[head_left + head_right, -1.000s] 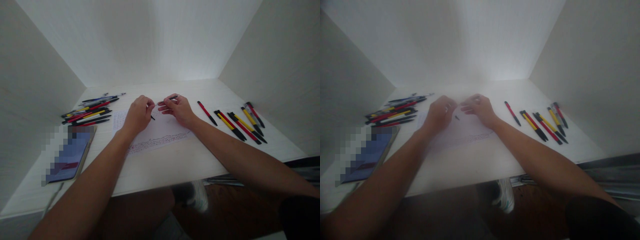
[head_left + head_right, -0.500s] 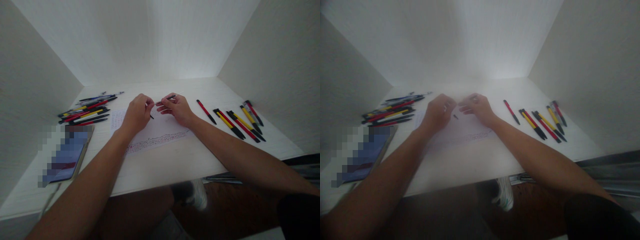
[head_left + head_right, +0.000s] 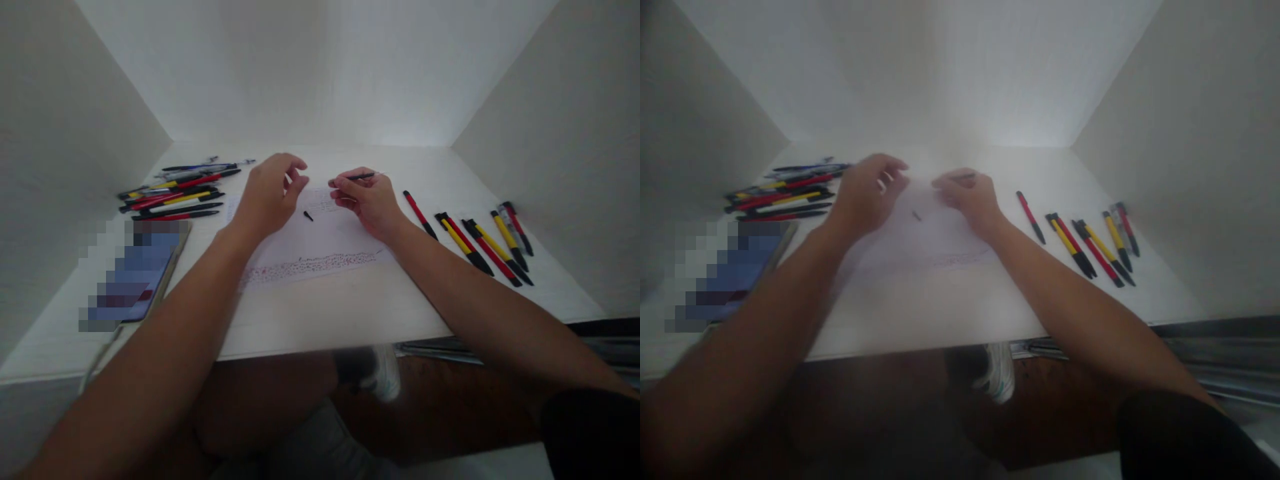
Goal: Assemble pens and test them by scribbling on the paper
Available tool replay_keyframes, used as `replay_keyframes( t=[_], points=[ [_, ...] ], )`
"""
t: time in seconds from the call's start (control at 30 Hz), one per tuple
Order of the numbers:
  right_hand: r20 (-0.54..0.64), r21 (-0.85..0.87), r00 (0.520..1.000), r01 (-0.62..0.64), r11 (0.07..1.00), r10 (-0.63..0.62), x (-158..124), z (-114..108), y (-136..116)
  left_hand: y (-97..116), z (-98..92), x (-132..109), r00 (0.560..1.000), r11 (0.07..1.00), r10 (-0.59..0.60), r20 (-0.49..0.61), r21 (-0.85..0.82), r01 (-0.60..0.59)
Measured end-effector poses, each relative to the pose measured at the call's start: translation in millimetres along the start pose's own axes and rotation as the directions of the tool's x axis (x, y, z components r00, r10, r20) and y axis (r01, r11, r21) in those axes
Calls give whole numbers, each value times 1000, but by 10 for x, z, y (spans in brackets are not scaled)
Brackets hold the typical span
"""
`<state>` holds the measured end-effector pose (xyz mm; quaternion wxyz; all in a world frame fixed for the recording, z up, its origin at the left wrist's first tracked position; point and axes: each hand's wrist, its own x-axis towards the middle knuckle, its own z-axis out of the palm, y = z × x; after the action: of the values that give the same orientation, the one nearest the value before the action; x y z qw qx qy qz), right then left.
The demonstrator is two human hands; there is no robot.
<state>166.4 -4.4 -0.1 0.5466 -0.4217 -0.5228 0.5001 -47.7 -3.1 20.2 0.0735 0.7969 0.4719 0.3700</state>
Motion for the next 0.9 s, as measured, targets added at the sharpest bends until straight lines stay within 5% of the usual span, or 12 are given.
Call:
replay_keyframes(
  t=[0.27,0.37,0.47,0.63,0.77,0.9],
  points=[
    [-215,-105,971,78,991,-99,144,-70,10,-168,-125,19,948,977,47,315,181,-108],
    [-258,-132,959,87,987,-119,172,-84,27,-325,-264,13,926,959,-92,365,282,-15],
    [-268,-142,953,106,984,-141,195,-101,61,-478,-416,-13,857,952,-230,461,287,101],
    [-249,-163,953,133,978,-171,205,-110,99,-491,-458,-51,805,973,-190,562,215,80],
    [-214,-155,961,141,978,-173,159,-69,67,-364,-425,-64,816,983,-165,554,160,91],
    [-156,-115,973,155,981,-172,81,-7,4,-227,-333,-77,925,977,-110,365,-132,169]
  ],
)
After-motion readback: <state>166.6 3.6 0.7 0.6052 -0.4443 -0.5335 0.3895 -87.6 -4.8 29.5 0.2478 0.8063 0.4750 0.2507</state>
